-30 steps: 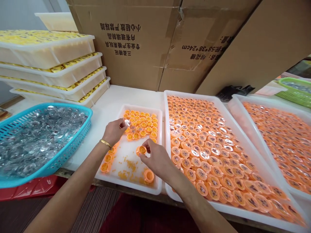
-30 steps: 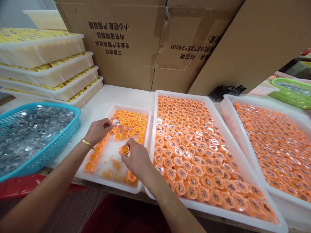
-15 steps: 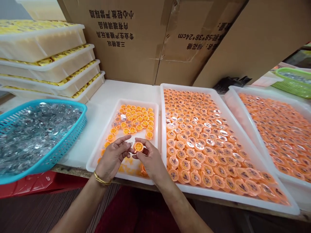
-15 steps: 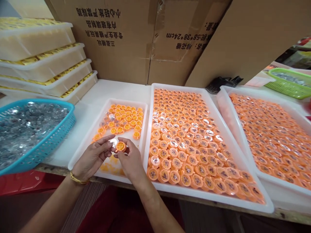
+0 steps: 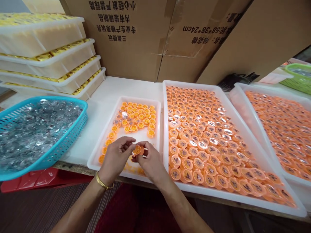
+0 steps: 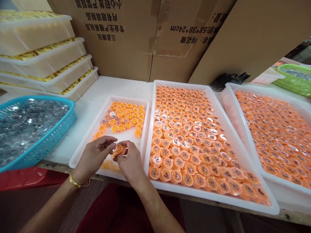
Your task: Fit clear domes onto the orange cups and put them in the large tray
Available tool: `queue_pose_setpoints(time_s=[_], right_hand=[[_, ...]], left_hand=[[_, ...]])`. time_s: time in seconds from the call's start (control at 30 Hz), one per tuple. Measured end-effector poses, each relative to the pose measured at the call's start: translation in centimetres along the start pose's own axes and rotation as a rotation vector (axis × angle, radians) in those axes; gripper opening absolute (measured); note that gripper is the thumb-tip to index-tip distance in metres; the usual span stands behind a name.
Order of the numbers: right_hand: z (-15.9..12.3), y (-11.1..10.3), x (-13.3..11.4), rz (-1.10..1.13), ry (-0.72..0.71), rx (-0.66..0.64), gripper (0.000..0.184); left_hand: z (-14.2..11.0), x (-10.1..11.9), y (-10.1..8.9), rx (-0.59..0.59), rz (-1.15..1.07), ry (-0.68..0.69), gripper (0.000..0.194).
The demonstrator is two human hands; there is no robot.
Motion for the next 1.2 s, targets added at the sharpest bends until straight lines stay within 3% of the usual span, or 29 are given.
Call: queue_pose_setpoints(time_s=[0.07, 0.17, 0.33, 0.5, 0.7, 0.87, 1.07, 1.2], right_hand=[[0.0, -0.2, 0.3, 0.061, 0.052, 0.011, 0.024], [0.2, -0.8, 0.5, 0.073, 0.079, 0.040, 0.027], [0.2, -0.6, 0.7, 0.067, 0.079, 0.024, 0.028], [-0.3, 0.6, 0.8, 0.299, 0.146, -0.060, 0.027], [-0.6, 0.8, 0.0, 0.525, 0.177, -0.108, 0.031], [-0.2, -0.2, 0.3, 0.324, 0.110, -0.027, 0.031], [-0.1, -0.2, 0.7, 0.191, 0.085, -0.015, 0.020], [-0.2, 0.0, 0.7, 0.165, 0.100, -0.010, 0.030]], left_hand=[[0.3, -0.4, -1.2, 0.071, 0.020, 0.001, 0.020], [0.3, -0.9, -1.8, 0.083, -0.084, -0.040, 0.022], [0.0, -1.1, -0.2, 0.009, -0.291, -0.149, 0.026], [0.1, -1.6, 0.6, 0.005, -0.502, -0.215, 0.026], [-0.4, -2.3, 1.7, -0.082, -0.756, -0.307, 0.018], [-0.6, -2.1, 2.2, -0.094, -0.769, -0.282, 0.015], [-0.7, -2.9, 1.9, -0.062, -0.767, -0.314, 0.015], [-0.7, -2.9, 1.9, -0.054, -0.745, -0.314, 0.017]])
Point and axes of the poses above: each hand's wrist, its own z-axis towards the middle knuckle, its own y-axis out of the palm, x = y × z, the point moved 10 cm from there along z, towards the middle knuckle, and after that the axes turned 1 degree about y, right-handed, at the moved point
